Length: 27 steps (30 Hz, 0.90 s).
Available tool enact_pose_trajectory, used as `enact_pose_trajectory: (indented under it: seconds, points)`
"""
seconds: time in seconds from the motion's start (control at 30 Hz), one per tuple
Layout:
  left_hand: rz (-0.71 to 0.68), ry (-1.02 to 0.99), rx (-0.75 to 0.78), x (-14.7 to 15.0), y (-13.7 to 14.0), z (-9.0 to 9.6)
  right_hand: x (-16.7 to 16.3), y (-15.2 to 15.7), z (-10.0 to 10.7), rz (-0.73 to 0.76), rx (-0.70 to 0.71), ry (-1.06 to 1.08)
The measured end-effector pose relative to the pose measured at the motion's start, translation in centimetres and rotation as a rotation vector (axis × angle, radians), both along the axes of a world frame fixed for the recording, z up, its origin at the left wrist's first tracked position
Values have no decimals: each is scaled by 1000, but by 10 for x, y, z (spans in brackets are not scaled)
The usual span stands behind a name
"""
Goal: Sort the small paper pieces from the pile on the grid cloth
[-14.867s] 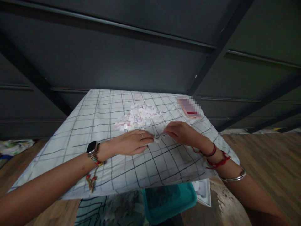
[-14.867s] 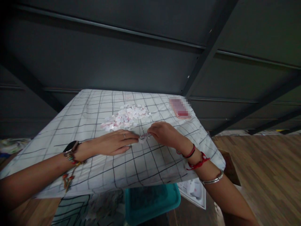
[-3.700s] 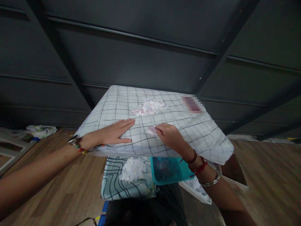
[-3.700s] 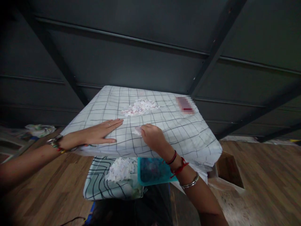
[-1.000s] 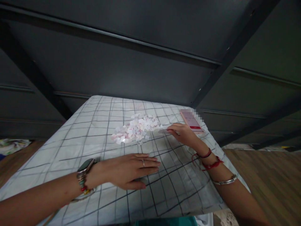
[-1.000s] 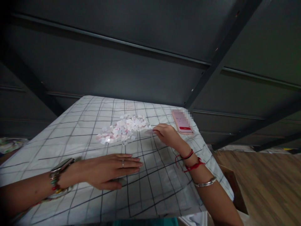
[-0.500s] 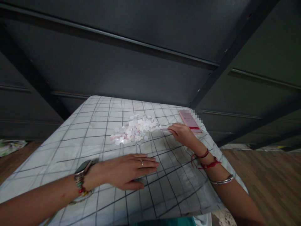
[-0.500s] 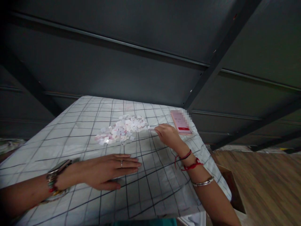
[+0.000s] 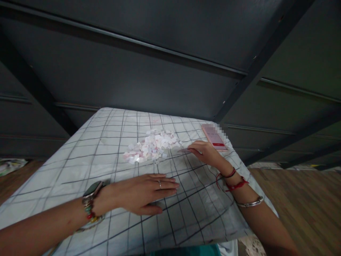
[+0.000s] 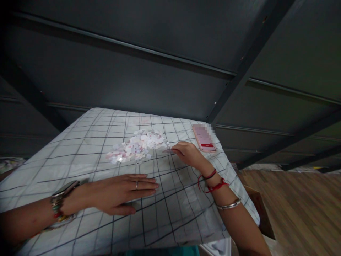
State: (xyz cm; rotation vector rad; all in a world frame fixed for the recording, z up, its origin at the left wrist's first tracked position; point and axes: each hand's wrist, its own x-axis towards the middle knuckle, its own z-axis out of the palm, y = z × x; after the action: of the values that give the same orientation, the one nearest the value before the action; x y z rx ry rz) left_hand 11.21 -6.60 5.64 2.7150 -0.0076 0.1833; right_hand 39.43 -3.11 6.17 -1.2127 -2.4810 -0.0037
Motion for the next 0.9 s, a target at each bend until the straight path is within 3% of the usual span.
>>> enact_pose_trajectory:
  seconds: [0.33, 0.9]
  points:
    - [-2, -16, 1, 0, 0, -1, 2, 2, -2, -197, 152, -63]
    - [-6, 31, 51, 0, 0, 0, -2, -7, 8, -98, 24, -126]
